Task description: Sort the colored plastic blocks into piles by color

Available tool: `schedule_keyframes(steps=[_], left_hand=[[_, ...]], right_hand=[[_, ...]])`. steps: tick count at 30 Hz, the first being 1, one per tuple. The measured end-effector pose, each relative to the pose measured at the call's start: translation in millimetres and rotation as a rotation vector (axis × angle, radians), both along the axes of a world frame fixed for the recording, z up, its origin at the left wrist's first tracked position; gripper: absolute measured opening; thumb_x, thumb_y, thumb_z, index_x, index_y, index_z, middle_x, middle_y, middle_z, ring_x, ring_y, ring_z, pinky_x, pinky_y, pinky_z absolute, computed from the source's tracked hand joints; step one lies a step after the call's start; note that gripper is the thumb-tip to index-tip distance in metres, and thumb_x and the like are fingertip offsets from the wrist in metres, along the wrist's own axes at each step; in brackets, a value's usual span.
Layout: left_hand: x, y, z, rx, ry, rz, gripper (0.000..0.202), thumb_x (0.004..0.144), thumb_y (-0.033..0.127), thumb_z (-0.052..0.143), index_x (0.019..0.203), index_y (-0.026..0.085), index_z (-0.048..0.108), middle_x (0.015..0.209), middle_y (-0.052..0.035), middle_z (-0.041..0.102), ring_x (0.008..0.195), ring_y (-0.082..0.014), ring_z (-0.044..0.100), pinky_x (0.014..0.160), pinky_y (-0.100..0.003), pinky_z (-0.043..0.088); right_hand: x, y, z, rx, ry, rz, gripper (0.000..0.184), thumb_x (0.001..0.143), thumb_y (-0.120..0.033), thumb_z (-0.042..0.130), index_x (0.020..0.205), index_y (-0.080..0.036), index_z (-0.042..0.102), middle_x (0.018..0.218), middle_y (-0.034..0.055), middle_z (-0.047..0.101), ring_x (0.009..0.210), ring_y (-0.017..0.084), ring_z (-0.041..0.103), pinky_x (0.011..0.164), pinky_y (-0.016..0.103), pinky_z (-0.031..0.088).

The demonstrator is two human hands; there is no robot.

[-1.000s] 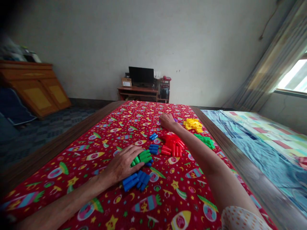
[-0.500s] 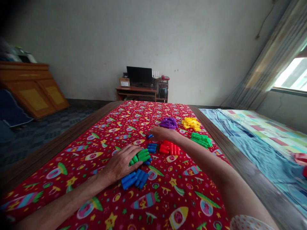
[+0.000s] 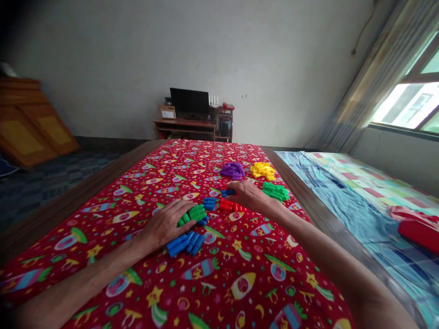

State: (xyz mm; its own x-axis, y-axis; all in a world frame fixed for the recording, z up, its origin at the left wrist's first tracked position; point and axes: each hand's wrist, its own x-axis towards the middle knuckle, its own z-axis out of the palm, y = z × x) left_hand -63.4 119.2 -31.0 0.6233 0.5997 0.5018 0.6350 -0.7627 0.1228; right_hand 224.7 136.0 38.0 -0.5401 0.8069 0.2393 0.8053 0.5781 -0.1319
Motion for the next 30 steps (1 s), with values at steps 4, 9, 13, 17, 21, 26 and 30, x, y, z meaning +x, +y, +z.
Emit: schedule_keyframes(steps=[4,9,13,17,21,26,30], left_hand=[[0,1,0.1,0.011,-0.002,0.000,0.049,0.095,0.056,0.038,0.114,0.016,0.059,0.112,-0.0113,0.065,0.108,-0.0270,0.059,0.095,-0.041,0.049],[1,1,2.4,0.034,0.003,-0.011,0.043,0.096,0.050,0.039,0.112,0.017,0.060,0.110,-0.0106,0.065,0.106,-0.0255,0.060,0.096,-0.040,0.048],[0,3,0.9,0.041,0.022,-0.015,0.043,0.096,0.050,0.040,0.114,0.016,0.059,0.110,-0.0111,0.065,0.106,-0.0265,0.060,0.094,-0.040,0.049],[-2,6,-2.9,0.060,0.012,-0.020,0.044,0.095,0.051,0.039,0.114,0.016,0.059,0.111,-0.0114,0.065,0.107,-0.0268,0.060,0.094,-0.040,0.049],[-1,6,-3.2,0.067,-0.002,-0.019,0.045,0.095,0.052,0.038,0.114,0.017,0.060,0.113,-0.0114,0.066,0.109,-0.0272,0.059,0.096,-0.040,0.048],[0,5,-0.7,0.043,-0.020,-0.029,0.048,0.095,0.054,0.036,0.114,0.017,0.061,0.113,-0.0118,0.066,0.110,-0.0276,0.059,0.096,-0.042,0.048],[-1,3,1.2,0.027,-0.016,-0.035,0.050,0.096,0.056,0.033,0.116,0.018,0.060,0.113,-0.0107,0.066,0.110,-0.0264,0.059,0.097,-0.041,0.048]], right_hand=[[21,-38,-16.4,-0.008,-0.022,-0.046,0.021,0.091,-0.030,0.057,0.102,-0.015,0.066,0.088,0.0098,0.071,0.074,0.016,0.063,0.066,0.026,0.043],[46,-71,-28.7,-0.054,-0.048,-0.144,0.020,0.092,-0.026,0.053,0.104,-0.017,0.066,0.095,0.0100,0.072,0.081,0.018,0.067,0.072,0.027,0.049],[74,-86,-37.9,-0.024,-0.067,-0.272,0.024,0.092,-0.029,0.053,0.108,-0.020,0.067,0.100,0.0106,0.073,0.085,0.020,0.068,0.075,0.030,0.051],[95,-97,-42.9,0.049,-0.151,-0.413,0.022,0.091,-0.031,0.054,0.104,-0.021,0.068,0.103,0.0111,0.072,0.089,0.022,0.067,0.077,0.032,0.051],[106,-103,-38.5,-0.043,-0.242,-0.554,0.020,0.091,-0.032,0.054,0.096,-0.020,0.069,0.094,0.0112,0.072,0.083,0.023,0.067,0.068,0.030,0.049],[97,-101,-25.8,0.002,-0.143,-0.482,0.025,0.094,-0.032,0.046,0.094,-0.020,0.068,0.095,0.0110,0.071,0.085,0.022,0.065,0.072,0.030,0.049],[49,-87,-21.8,0.044,-0.027,-0.204,0.026,0.096,-0.028,0.043,0.101,-0.018,0.067,0.094,0.0101,0.069,0.086,0.019,0.063,0.075,0.030,0.047]])
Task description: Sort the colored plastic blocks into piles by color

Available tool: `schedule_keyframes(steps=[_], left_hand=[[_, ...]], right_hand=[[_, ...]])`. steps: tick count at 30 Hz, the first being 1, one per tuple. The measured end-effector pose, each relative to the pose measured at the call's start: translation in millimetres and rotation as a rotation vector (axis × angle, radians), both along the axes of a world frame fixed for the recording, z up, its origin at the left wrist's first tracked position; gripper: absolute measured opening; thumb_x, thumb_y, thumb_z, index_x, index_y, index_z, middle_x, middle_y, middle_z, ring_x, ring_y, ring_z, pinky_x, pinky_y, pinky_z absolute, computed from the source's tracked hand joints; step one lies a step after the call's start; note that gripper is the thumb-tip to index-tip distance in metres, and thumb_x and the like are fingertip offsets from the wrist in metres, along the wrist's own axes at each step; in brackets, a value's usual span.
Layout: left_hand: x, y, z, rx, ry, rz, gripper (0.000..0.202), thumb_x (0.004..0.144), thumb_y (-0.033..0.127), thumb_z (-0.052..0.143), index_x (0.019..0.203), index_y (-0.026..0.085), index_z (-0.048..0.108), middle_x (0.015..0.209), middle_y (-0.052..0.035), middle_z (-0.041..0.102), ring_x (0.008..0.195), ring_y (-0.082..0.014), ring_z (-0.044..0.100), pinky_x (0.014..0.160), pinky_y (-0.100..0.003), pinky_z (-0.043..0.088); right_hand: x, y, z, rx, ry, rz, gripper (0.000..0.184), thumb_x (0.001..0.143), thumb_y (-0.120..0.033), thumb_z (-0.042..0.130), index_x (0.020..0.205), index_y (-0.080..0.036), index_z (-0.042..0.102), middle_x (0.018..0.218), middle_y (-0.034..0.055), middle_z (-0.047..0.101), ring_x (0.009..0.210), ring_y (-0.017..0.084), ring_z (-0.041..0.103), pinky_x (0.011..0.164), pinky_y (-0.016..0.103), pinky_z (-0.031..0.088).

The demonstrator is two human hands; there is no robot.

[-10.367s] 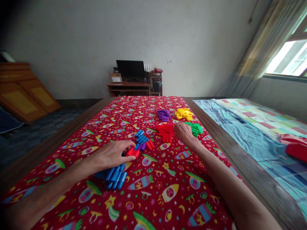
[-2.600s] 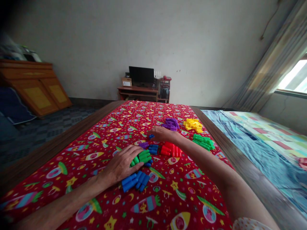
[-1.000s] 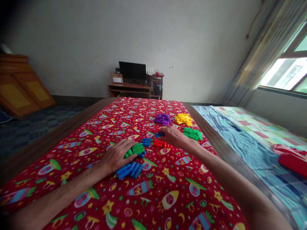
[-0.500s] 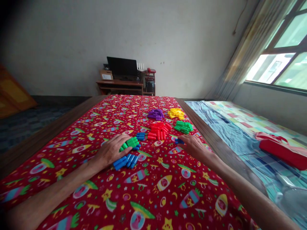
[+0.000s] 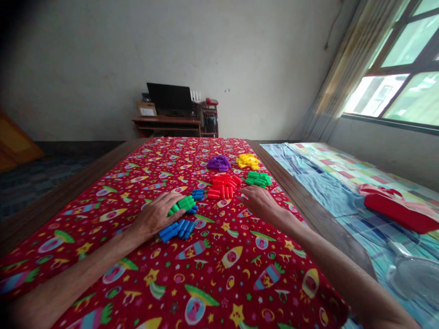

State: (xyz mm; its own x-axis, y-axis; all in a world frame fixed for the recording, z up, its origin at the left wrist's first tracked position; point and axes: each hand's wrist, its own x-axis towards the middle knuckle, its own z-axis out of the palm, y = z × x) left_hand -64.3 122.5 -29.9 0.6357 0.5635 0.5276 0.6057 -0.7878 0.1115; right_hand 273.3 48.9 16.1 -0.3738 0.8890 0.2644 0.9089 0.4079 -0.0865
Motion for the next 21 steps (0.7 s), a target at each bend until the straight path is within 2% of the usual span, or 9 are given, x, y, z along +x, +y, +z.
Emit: schedule_keyframes(steps=[2,6,8,10,14,16,21], left_hand=[[-1,0,1.0,-0.015,0.016,-0.010,0.051,0.095,0.059,0.035,0.117,0.020,0.059,0.113,-0.0097,0.066,0.109,-0.0256,0.060,0.095,-0.039,0.049],[-4,1,1.6,-0.045,0.036,-0.052,0.052,0.092,0.062,0.040,0.115,0.021,0.061,0.113,-0.0089,0.067,0.109,-0.0255,0.061,0.095,-0.039,0.049],[-5,1,1.4,-0.060,0.020,-0.038,0.053,0.091,0.063,0.041,0.113,0.020,0.062,0.112,-0.0091,0.068,0.108,-0.0257,0.061,0.095,-0.040,0.049],[-5,0,1.6,-0.077,-0.008,0.009,0.052,0.091,0.064,0.042,0.110,0.020,0.063,0.111,-0.0090,0.068,0.106,-0.0255,0.063,0.093,-0.039,0.050],[-5,-3,3.7,-0.102,-0.046,0.039,0.049,0.091,0.062,0.043,0.107,0.021,0.064,0.108,-0.0073,0.069,0.103,-0.0240,0.064,0.091,-0.036,0.050],[-5,-4,5.0,-0.103,-0.047,0.011,0.047,0.092,0.061,0.043,0.105,0.022,0.064,0.109,-0.0064,0.068,0.103,-0.0235,0.064,0.091,-0.036,0.050],[-4,-5,5.7,-0.052,-0.037,-0.021,0.046,0.094,0.060,0.041,0.096,0.020,0.064,0.101,-0.0061,0.067,0.098,-0.0222,0.063,0.088,-0.035,0.049]], right_hand=[[-36,10,-3.3,-0.006,0.025,0.149,0.025,0.097,-0.027,0.044,0.107,-0.017,0.064,0.094,0.0099,0.068,0.085,0.018,0.062,0.074,0.029,0.046],[-106,29,-15.8,0.004,0.010,0.410,0.028,0.097,-0.024,0.044,0.122,-0.015,0.054,0.109,0.0127,0.064,0.092,0.018,0.059,0.072,0.029,0.046],[-128,36,-20.9,-0.005,-0.051,0.434,0.030,0.096,-0.021,0.044,0.124,-0.014,0.051,0.109,0.0136,0.063,0.092,0.020,0.058,0.067,0.029,0.044],[-138,39,-23.5,-0.011,-0.099,0.404,0.030,0.095,-0.020,0.045,0.124,-0.014,0.050,0.105,0.0127,0.063,0.089,0.021,0.058,0.063,0.028,0.042],[-134,41,-18.3,-0.004,-0.057,0.356,0.024,0.097,-0.026,0.046,0.116,-0.016,0.056,0.099,0.0100,0.065,0.084,0.018,0.058,0.066,0.027,0.038],[-124,43,-9.5,0.009,-0.015,0.270,0.024,0.098,-0.032,0.045,0.106,-0.015,0.059,0.093,0.0093,0.066,0.079,0.016,0.058,0.065,0.026,0.036],[-71,62,20.0,0.209,0.072,-0.013,0.029,0.096,-0.037,0.046,0.089,-0.014,0.062,0.082,0.0076,0.063,0.069,0.014,0.051,0.062,0.025,0.031]])
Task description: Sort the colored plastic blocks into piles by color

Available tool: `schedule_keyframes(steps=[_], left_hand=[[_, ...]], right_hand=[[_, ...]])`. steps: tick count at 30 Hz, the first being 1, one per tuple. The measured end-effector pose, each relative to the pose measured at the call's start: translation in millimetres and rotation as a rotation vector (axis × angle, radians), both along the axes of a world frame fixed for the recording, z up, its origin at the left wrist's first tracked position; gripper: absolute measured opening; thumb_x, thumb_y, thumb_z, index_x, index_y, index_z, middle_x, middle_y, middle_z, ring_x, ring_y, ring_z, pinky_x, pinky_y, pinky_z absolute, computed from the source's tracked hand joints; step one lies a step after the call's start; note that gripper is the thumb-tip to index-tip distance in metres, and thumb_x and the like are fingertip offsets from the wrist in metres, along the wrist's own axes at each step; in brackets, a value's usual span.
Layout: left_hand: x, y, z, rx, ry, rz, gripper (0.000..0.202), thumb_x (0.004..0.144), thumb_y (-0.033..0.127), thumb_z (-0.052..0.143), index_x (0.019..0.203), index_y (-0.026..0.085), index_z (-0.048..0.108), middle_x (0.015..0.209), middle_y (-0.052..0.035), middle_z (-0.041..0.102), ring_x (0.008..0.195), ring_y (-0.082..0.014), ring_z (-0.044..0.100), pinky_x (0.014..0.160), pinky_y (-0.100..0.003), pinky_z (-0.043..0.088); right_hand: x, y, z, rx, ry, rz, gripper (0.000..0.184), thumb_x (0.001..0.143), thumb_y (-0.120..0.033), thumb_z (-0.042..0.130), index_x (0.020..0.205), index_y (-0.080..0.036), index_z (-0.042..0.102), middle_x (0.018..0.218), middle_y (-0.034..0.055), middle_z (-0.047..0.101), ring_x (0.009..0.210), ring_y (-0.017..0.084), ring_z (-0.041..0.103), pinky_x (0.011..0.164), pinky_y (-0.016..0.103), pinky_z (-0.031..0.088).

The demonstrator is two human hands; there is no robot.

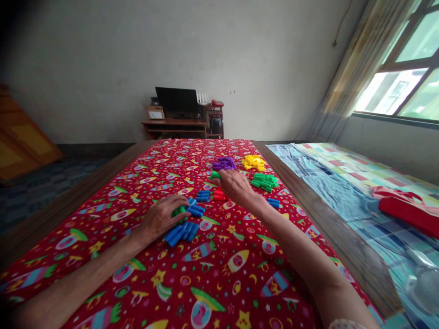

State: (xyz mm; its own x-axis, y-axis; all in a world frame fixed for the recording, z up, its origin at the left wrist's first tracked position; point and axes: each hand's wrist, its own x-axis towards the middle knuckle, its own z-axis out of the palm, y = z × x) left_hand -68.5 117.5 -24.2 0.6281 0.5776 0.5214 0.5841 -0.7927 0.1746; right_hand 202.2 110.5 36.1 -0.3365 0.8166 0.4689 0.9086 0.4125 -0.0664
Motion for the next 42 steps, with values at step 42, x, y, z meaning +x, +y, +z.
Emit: schedule_keyframes(steps=[42], left_hand=[[-33,16,26.4,-0.491,0.300,0.106,0.095,0.075,0.077,0.051,0.149,0.022,0.032,0.156,-0.0132,0.031,0.141,-0.0347,0.031,0.111,-0.046,0.035]], right_hand=[[129,25,3.7,0.000,0.126,-0.640,0.029,0.084,-0.027,0.054,0.101,-0.021,0.076,0.093,0.0076,0.074,0.084,0.024,0.067,0.067,0.030,0.044]])
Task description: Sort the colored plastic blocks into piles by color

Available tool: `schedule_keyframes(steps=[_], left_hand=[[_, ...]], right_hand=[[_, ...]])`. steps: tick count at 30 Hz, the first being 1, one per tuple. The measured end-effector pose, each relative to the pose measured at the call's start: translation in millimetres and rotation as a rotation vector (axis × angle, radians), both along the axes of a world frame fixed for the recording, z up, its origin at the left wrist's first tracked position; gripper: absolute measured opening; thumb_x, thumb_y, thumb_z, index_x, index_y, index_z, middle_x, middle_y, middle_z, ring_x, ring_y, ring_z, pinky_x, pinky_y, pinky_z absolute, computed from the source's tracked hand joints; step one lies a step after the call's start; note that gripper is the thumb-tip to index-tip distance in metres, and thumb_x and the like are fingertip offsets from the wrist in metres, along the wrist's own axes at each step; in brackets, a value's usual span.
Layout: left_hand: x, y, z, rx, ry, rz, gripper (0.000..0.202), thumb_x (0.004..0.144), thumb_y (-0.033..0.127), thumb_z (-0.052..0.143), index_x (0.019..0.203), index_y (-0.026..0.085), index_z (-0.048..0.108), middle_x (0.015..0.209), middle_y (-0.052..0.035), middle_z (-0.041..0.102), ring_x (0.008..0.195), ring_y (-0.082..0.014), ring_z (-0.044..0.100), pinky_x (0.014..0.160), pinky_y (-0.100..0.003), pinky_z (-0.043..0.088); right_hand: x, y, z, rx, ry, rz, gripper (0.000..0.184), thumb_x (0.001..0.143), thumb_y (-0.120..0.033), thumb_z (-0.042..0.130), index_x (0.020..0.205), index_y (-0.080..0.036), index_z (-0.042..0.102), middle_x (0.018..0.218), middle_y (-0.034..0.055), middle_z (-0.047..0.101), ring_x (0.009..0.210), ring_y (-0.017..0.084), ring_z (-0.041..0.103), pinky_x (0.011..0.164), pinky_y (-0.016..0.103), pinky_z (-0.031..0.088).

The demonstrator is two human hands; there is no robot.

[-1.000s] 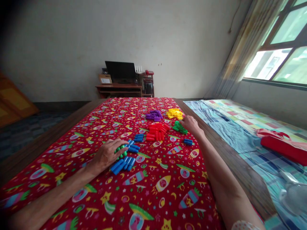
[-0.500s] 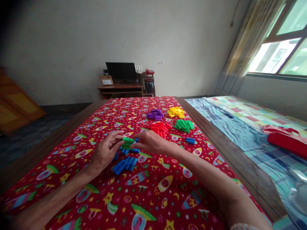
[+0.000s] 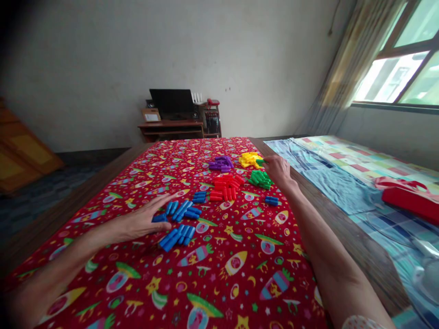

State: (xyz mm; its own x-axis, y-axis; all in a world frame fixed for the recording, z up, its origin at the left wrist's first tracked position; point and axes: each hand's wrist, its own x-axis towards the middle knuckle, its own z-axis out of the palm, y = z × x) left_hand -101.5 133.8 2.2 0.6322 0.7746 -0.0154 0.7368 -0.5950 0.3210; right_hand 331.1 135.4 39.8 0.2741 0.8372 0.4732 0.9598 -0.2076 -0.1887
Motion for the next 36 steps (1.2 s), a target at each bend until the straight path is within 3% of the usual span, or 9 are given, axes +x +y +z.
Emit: schedule_keyframes(steps=[5,7,10,14,18,24,30,36], left_hand=[[21,-30,2.6,-0.118,0.193,-0.036,0.113,0.062,0.065,0.072,0.154,0.028,0.018,0.161,-0.0138,0.010,0.145,-0.0415,0.012,0.109,-0.056,0.033],[29,-37,0.2,-0.089,0.162,-0.055,0.108,0.063,0.058,0.074,0.153,0.031,0.020,0.161,-0.0128,0.011,0.145,-0.0425,0.010,0.108,-0.059,0.031],[36,-34,-9.9,-0.002,-0.006,-0.087,0.095,0.069,0.052,0.073,0.151,0.030,0.029,0.158,-0.0137,0.024,0.144,-0.0396,0.021,0.109,-0.055,0.034],[41,-23,-26.2,0.124,-0.271,-0.041,0.078,0.076,0.048,0.068,0.144,0.022,0.040,0.152,-0.0166,0.037,0.140,-0.0346,0.035,0.110,-0.050,0.036],[43,-17,-32.6,0.174,-0.483,0.014,0.060,0.086,0.049,0.053,0.136,0.015,0.048,0.143,-0.0184,0.049,0.135,-0.0309,0.043,0.112,-0.049,0.034],[38,-12,-37.3,0.045,-0.756,0.145,0.047,0.095,0.047,0.038,0.126,0.014,0.050,0.127,-0.0169,0.061,0.117,-0.0250,0.061,0.101,-0.043,0.048],[36,-6,-43.6,0.047,-0.755,0.138,0.044,0.094,0.045,0.040,0.122,0.014,0.053,0.127,-0.0163,0.062,0.114,-0.0249,0.062,0.100,-0.044,0.049],[36,-6,-41.4,0.169,-0.650,0.124,0.039,0.092,0.040,0.039,0.114,0.016,0.061,0.122,-0.0137,0.065,0.114,-0.0253,0.062,0.100,-0.044,0.049]], right_hand=[[8,1,-15.5,-0.193,-0.040,-0.018,0.036,0.084,-0.024,0.051,0.114,-0.021,0.073,0.106,0.0095,0.073,0.098,0.026,0.066,0.074,0.031,0.047],[4,0,-13.5,-0.279,-0.072,0.000,0.038,0.082,-0.019,0.050,0.112,-0.020,0.073,0.108,0.0113,0.072,0.100,0.026,0.065,0.075,0.031,0.047],[-4,-3,-5.6,-0.365,-0.096,0.012,0.033,0.082,-0.016,0.048,0.098,-0.017,0.077,0.101,0.0135,0.072,0.094,0.026,0.066,0.073,0.030,0.047],[-16,-7,5.9,-0.269,-0.085,-0.020,0.034,0.087,-0.020,0.044,0.097,-0.017,0.076,0.099,0.0153,0.072,0.093,0.027,0.066,0.072,0.032,0.047],[-27,-8,13.5,-0.178,-0.079,-0.003,0.036,0.088,-0.021,0.042,0.103,-0.019,0.075,0.099,0.0148,0.072,0.093,0.027,0.066,0.073,0.032,0.046],[-15,1,-1.7,-0.104,-0.018,0.094,0.040,0.091,-0.026,0.042,0.121,-0.016,0.068,0.103,0.0133,0.073,0.095,0.024,0.066,0.082,0.030,0.046],[10,14,-25.2,-0.180,0.033,0.182,0.041,0.093,-0.027,0.038,0.109,-0.011,0.071,0.090,0.0117,0.074,0.081,0.019,0.065,0.073,0.025,0.042],[20,22,-30.7,-0.207,0.053,0.347,0.043,0.093,-0.034,0.034,0.081,-0.013,0.069,0.068,0.0043,0.064,0.061,0.014,0.053,0.062,0.025,0.036]])
